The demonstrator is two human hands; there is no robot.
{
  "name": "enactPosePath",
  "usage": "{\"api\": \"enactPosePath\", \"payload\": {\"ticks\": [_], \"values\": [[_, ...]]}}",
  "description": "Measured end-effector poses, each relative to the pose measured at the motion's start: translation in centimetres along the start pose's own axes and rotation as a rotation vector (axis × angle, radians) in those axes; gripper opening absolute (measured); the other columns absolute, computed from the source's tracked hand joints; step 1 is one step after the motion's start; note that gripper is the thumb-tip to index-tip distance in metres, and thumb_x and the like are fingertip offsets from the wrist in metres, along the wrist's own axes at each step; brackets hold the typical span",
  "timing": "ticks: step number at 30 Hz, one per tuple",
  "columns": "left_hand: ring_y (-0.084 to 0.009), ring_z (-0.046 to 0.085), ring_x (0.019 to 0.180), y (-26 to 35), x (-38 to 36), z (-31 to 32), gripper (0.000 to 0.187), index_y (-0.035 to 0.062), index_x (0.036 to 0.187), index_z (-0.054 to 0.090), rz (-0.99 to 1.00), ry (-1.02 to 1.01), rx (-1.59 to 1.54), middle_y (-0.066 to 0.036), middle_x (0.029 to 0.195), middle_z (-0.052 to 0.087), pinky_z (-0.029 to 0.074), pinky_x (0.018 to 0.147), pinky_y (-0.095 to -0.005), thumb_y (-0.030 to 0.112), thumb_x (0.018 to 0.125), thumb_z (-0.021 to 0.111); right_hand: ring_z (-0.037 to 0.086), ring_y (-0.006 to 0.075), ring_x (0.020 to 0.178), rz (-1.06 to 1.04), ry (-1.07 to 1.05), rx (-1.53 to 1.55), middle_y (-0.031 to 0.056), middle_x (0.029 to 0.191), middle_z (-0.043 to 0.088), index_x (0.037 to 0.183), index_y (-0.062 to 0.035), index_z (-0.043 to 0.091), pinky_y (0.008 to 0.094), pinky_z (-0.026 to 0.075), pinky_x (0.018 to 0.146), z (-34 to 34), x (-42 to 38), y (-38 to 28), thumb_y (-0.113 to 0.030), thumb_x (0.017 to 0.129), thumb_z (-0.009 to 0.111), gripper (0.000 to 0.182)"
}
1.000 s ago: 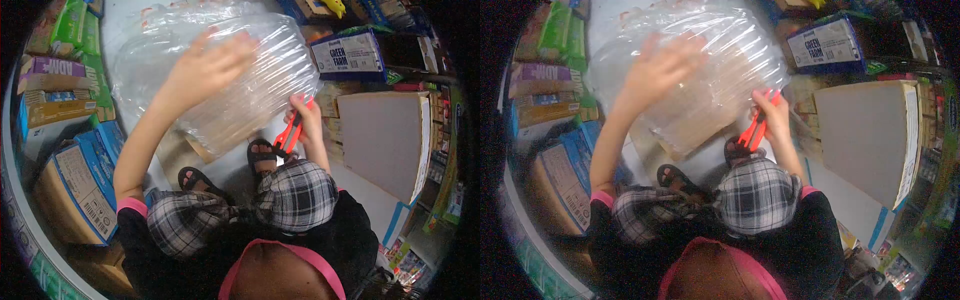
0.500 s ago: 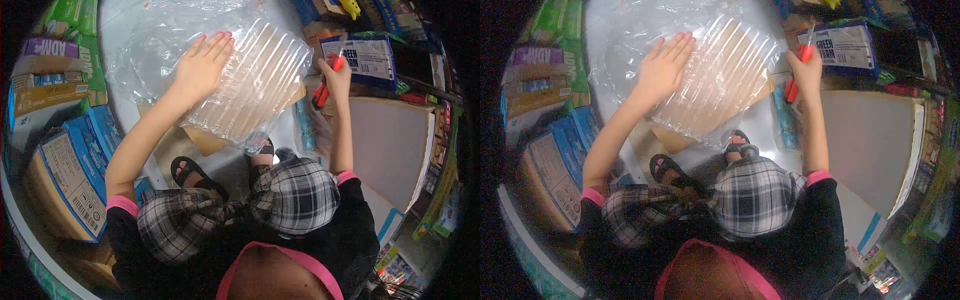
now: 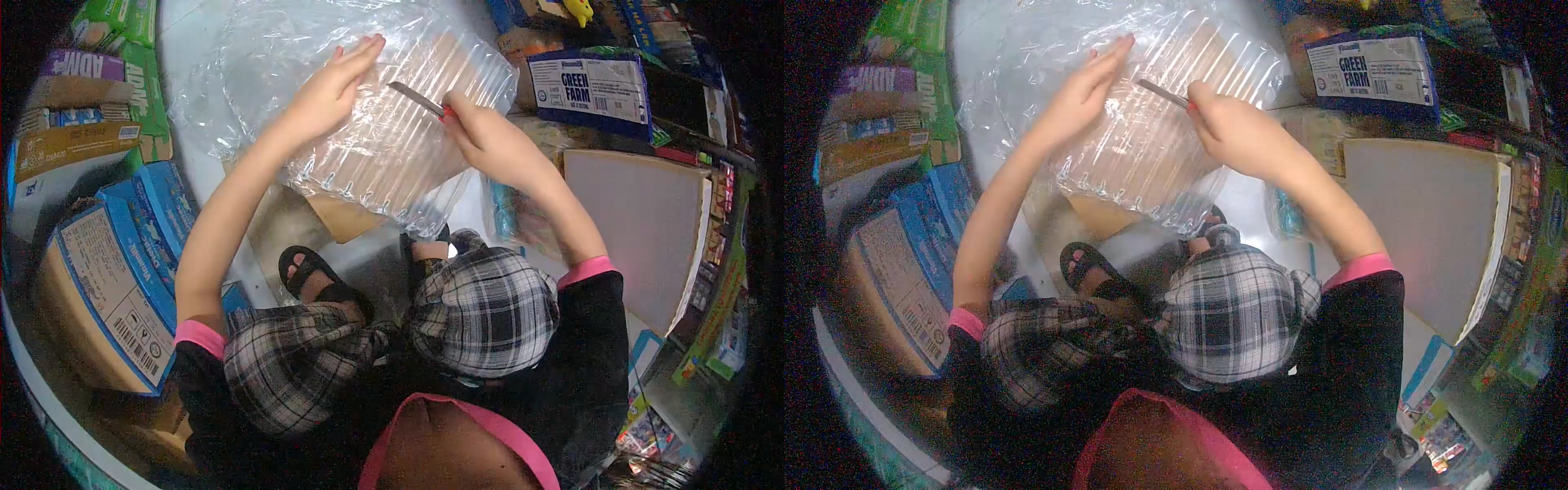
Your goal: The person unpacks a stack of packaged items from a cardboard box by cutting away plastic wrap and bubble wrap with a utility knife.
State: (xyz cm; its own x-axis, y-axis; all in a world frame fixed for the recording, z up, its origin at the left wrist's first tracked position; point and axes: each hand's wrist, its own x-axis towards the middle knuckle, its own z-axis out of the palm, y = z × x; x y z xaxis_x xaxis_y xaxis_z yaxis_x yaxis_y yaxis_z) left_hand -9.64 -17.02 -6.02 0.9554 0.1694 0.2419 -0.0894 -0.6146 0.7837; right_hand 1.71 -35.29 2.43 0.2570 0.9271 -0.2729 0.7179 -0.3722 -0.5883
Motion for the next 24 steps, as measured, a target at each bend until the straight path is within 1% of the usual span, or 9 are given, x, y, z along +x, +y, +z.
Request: {"api": "enactPosePath", "payload": {"ticks": [4,6,9,11,17,20,22,23,24], "values": [[-0.0205,0.024,0.12,0.0,0.0,0.2,0.043,0.0094,0.124,0.029,0.004,-0.01,0.033,-0.009,0.128,0.029,0.012,0.099,-0.0362,0.008,0.081,0.032,0.053,0.0363,0.063,-0.046,0.04,-0.234,0.0204,0.067,0.052,0.087,-0.002,0.038,0.0433,0.041,0.054,1.0,0.4,0.1,-0.012,0.076,0.041,0.015],[-0.0211,0.026,0.119,0.5,-0.1,0.4,0.041,0.0089,0.123,0.031,-0.004,-0.037,0.273,-0.01,0.126,0.03,0.015,0.099,-0.0369,0.01,0.081,0.033,0.054,0.0359,0.062,-0.072,0.053,-0.314,0.0195,0.067,0.053,0.087,-0.0027,0.039,0.0431,0.042,0.053,1.3,0.5,-0.1,-0.011,0.074,0.042,0.016],[-0.0213,0.027,0.118,0.8,-0.2,0.8,0.04,0.0084,0.121,0.032,0.026,-0.004,0.452,-0.009,0.125,0.032,0.018,0.097,-0.0378,0.012,0.082,0.034,0.054,0.0365,0.064,-0.012,-0.015,-0.435,0.0204,0.069,0.052,0.09,-0.0028,0.037,0.0408,0.043,0.055,1.3,0.5,-0.6,-0.007,0.073,0.045,0.019],[-0.0212,0.027,0.118,0.6,-0.3,1.1,0.039,0.0084,0.121,0.033,0.033,0.004,0.475,-0.009,0.125,0.033,0.019,0.097,-0.0379,0.013,0.082,0.034,0.055,0.0339,0.061,-0.046,-0.009,-0.511,0.0193,0.068,0.052,0.091,-0.0043,0.037,0.0391,0.045,0.051,1.2,0.5,-0.5,-0.005,0.069,0.047,0.024],[-0.0215,0.029,0.117,0.4,-0.2,1.1,0.039,0.0079,0.121,0.033,0.051,0.02,0.515,-0.009,0.124,0.034,0.021,0.096,-0.0384,0.013,0.082,0.034,0.057,0.0299,0.057,-0.082,0.014,-0.629,0.0176,0.066,0.053,0.094,-0.0057,0.038,0.0352,0.046,0.046,1.3,0.7,-0.4,-0.007,0.069,0.049,0.028],[-0.0224,0.032,0.114,0.5,-1.2,0.3,0.038,0.0047,0.117,0.037,0.047,-0.004,0.54,-0.011,0.122,0.036,0.023,0.095,-0.0377,0.01,0.079,0.035,0.057,0.0301,0.06,-0.008,-0.073,-0.483,0.0162,0.069,0.054,0.095,-0.0066,0.041,0.0364,0.046,0.05,0.8,1.1,-1.5,-0.011,0.072,0.047,0.024],[-0.0259,0.036,0.111,1.1,-0.6,0.2,0.037,0.0,0.111,0.043,0.025,-0.049,0.539,-0.016,0.118,0.039,0.025,0.094,-0.0365,0.004,0.075,0.037,0.057,0.0304,0.072,-0.01,-0.065,-0.428,0.0109,0.077,0.057,0.09,-0.0094,0.049,0.0409,0.046,0.059,2.9,2.0,-0.1,-0.021,0.078,0.04,0.019],[-0.0269,0.036,0.111,1.1,-0.7,0.3,0.038,-0.0001,0.112,0.042,0.042,-0.057,0.566,-0.017,0.118,0.039,0.025,0.093,-0.0363,0.004,0.075,0.037,0.057,0.0296,0.072,0.021,-0.039,-0.329,0.0119,0.079,0.057,0.09,-0.0094,0.049,0.0399,0.047,0.059,2.6,1.6,-0.6,-0.018,0.077,0.041,0.018],[-0.0283,0.037,0.11,1.6,-0.4,0.5,0.039,-0.0011,0.113,0.041,-0.015,-0.031,0.443,-0.017,0.118,0.039,0.025,0.093,-0.0382,0.003,0.075,0.038,0.058,0.0305,0.07,0.018,-0.026,-0.309,0.0141,0.077,0.057,0.092,-0.0078,0.049,0.0421,0.047,0.057,2.4,1.3,-0.8,-0.014,0.075,0.042,0.02]]}}
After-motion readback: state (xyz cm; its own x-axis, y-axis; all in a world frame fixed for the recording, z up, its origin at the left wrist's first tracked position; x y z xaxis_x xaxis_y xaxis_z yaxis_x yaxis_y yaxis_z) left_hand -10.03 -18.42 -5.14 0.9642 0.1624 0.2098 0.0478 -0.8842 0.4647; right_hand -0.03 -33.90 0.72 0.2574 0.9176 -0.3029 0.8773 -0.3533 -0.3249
